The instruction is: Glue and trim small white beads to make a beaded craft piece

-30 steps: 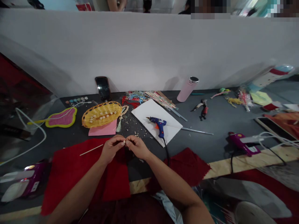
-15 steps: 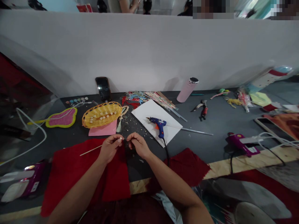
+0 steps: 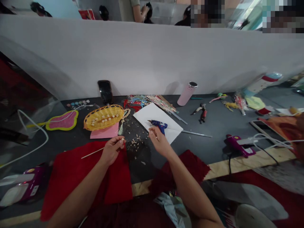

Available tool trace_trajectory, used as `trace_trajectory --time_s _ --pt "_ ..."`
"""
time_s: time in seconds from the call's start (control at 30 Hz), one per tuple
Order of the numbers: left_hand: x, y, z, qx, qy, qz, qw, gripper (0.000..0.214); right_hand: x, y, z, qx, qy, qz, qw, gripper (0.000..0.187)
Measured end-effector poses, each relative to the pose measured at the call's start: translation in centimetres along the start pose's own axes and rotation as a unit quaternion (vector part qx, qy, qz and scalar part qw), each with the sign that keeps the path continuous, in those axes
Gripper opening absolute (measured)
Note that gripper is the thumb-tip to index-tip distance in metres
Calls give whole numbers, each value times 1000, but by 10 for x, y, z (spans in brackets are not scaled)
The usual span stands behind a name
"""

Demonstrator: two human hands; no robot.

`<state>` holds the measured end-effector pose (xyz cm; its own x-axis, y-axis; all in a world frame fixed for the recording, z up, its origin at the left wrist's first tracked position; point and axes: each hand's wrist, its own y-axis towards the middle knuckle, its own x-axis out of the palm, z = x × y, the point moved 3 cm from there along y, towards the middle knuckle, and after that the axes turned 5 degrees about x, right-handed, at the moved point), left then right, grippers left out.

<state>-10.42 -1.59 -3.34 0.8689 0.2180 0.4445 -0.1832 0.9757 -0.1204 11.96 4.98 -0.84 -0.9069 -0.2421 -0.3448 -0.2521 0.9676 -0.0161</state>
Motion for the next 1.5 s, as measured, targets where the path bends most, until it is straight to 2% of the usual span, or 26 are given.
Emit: trace_trajectory --time_s 0.07,0.17,0.27,0.37,0.5,0.67,0.83,0.93,1.1,1.23,1.5 --pt "0 0 0 -1 0 -2 1000 22 -26 2 5 9 -113 43 993 28" --pt "1 -1 -1 -5 1 -3 1000 24 -54 4 12 47 -299 105 947 34" --pt "2 -2 -1 -10 0 -5 1000 25 -62 8 14 112 -403 96 903 36" --pt "2 -1 0 -11 0 -4 1000 25 -58 15 16 160 -426 61 888 40" --pt "0 0 0 -10 4 -6 1000 25 -57 24 24 197 -389 77 897 39" --pt "0 1 -1 -8 -5 -13 1000 25 -63 27 29 185 -321 115 922 31" --pt "1 0 -1 -10 -9 -20 1000 25 -59 23 30 159 -186 137 960 36" --pt "2 -1 0 -16 -11 -18 1000 26 -54 22 34 157 -104 142 972 36" --pt "2 0 0 -19 -12 -18 1000 23 -54 23 38 135 1 199 971 36" --pt "3 -1 -1 -20 -12 -23 999 22 -54 21 38 110 40 242 963 39" --pt "1 0 -3 -21 -3 -19 1000 23 -52 13 43 111 2 225 968 39"
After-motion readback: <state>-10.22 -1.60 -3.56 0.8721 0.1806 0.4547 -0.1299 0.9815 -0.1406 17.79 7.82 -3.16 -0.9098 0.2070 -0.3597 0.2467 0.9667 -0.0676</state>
